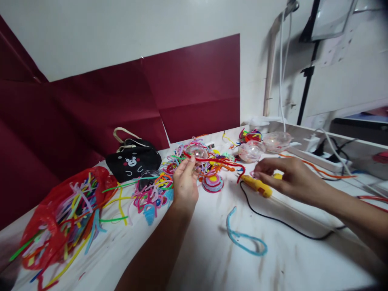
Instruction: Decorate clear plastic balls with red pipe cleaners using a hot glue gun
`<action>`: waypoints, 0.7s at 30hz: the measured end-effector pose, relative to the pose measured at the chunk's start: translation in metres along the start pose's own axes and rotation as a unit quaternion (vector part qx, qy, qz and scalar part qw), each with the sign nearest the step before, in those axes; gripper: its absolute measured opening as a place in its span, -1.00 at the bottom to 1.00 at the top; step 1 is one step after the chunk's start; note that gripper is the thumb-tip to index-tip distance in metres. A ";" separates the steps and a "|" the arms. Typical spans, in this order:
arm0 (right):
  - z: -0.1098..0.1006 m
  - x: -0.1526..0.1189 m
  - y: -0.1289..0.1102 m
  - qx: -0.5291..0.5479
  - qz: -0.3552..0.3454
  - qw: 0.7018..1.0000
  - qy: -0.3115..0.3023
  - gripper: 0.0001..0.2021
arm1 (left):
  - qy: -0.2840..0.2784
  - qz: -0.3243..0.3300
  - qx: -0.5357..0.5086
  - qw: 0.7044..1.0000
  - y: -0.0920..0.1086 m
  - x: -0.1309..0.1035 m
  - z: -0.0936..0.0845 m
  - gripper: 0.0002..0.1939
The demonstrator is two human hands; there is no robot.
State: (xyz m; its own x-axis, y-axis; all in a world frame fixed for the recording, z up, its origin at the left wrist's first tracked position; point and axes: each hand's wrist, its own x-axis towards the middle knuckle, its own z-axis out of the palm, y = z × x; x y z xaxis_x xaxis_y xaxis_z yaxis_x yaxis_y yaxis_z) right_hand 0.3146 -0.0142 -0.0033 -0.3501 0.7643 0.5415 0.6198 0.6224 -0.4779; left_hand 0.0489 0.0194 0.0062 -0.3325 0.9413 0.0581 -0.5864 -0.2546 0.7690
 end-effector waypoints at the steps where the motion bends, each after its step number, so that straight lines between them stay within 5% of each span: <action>1: -0.002 -0.009 0.004 -0.029 -0.007 0.999 -0.026 -0.76 | 0.002 0.001 -0.003 1.000 0.000 0.001 0.000 -0.82; 6: -0.007 -0.045 0.034 -0.144 -0.016 0.979 -0.143 -0.79 | -0.005 0.003 -0.008 1.000 -0.001 0.002 -0.001 -0.79; 11: -0.007 -0.066 0.066 -0.184 0.026 0.969 -0.163 -0.71 | -0.020 0.009 -0.005 1.000 -0.005 0.004 -0.004 -0.78; 21: -0.003 -0.045 0.092 -0.199 0.021 0.962 -0.185 -0.45 | -0.022 0.012 -0.003 1.000 -0.009 0.006 -0.006 -0.80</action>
State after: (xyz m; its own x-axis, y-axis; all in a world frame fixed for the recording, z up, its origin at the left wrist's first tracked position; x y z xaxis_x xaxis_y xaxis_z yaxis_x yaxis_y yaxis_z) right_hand 0.3896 0.0088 -0.0697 -0.4993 0.8407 0.2094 0.8331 0.5323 -0.1506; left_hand 0.0481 0.0261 -0.0041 -0.3139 0.9436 0.1053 -0.5834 -0.2792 0.7627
